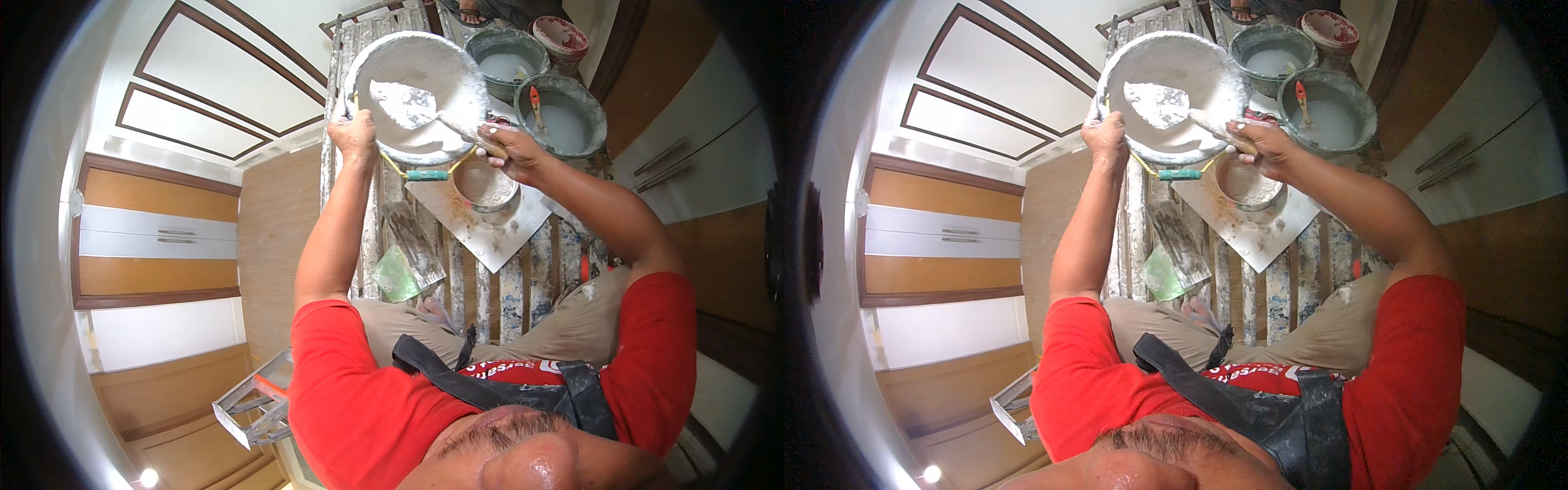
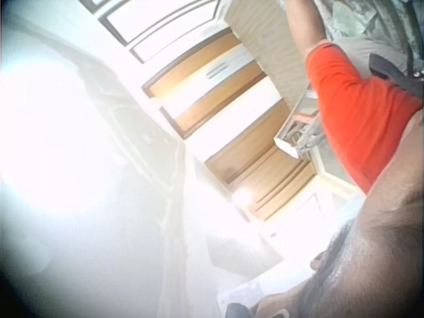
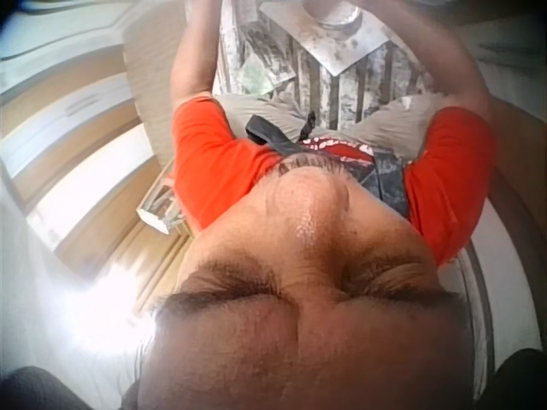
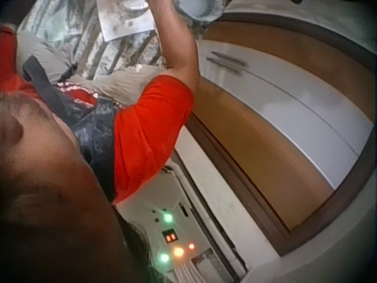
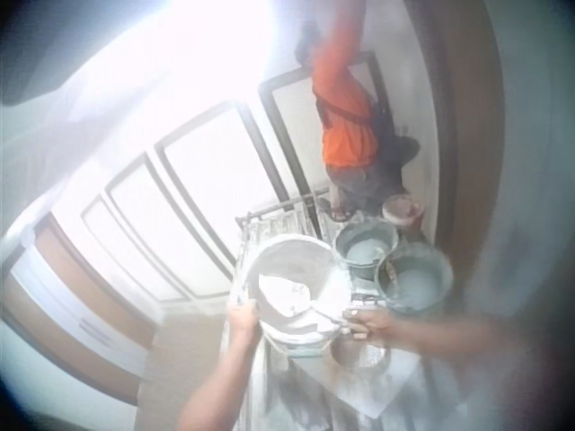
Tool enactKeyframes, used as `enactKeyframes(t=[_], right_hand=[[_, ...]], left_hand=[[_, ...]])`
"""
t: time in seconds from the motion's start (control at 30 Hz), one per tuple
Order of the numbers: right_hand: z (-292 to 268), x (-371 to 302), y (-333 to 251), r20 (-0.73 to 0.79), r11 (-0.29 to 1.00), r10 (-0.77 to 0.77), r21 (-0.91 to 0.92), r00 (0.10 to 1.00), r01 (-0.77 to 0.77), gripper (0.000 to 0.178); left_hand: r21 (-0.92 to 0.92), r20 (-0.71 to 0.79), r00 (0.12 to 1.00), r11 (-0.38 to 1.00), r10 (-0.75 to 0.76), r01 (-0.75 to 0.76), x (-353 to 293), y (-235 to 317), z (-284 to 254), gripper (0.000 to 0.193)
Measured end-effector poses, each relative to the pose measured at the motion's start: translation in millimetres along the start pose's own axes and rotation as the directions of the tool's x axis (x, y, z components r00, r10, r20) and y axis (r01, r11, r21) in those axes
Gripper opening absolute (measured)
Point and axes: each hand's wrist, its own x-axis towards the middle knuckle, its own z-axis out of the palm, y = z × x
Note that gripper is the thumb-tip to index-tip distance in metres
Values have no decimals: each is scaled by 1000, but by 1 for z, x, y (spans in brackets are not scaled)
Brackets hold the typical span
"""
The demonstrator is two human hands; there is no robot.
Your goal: The person mixes a white compound in a bucket using a trowel, then transfers it to a smaller container. They continue mixing and finally apply the compound to a wall surface using a green sanding block.
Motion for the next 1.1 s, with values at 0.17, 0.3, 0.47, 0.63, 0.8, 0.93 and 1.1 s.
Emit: enactKeyframes(t=[0.17, 0.3, 0.47, 0.63, 0.8, 0.93, 1.1], right_hand=[[-41, -40, -13, 11, 998, 1, -61, 1000, 0, 23], [-86, -66, -9, -56, 953, -14, -302, 998, -3, 36], [-136, -80, 8, -173, 549, -148, -833, 974, -65, 34], [-133, -88, 14, 299, -117, -421, -954, 857, 275, 42], [-97, -87, -29, 290, -34, -491, -949, 821, 315, 40], [-71, -92, -57, 118, 173, -357, -967, 927, 190, 38], [-60, -82, -83, 176, 213, -265, -948, 948, 235, 38]], left_hand=[[145, -94, 995, 988, -33, 47, 21, -32, -33, 36], [245, -77, 997, 969, 21, -1, 43, -53, -71, 40], [216, -45, 998, 976, 40, -29, 55, -54, -77, 44], [188, 16, 1000, 982, 16, -18, 57, -47, -79, 45], [133, 85, 996, 991, -26, 14, 51, -40, -79, 47], [101, 49, 997, 993, -58, 53, 52, -40, -80, 50], [153, 29, 998, 987, -58, 53, 49, -35, -84, 45]])
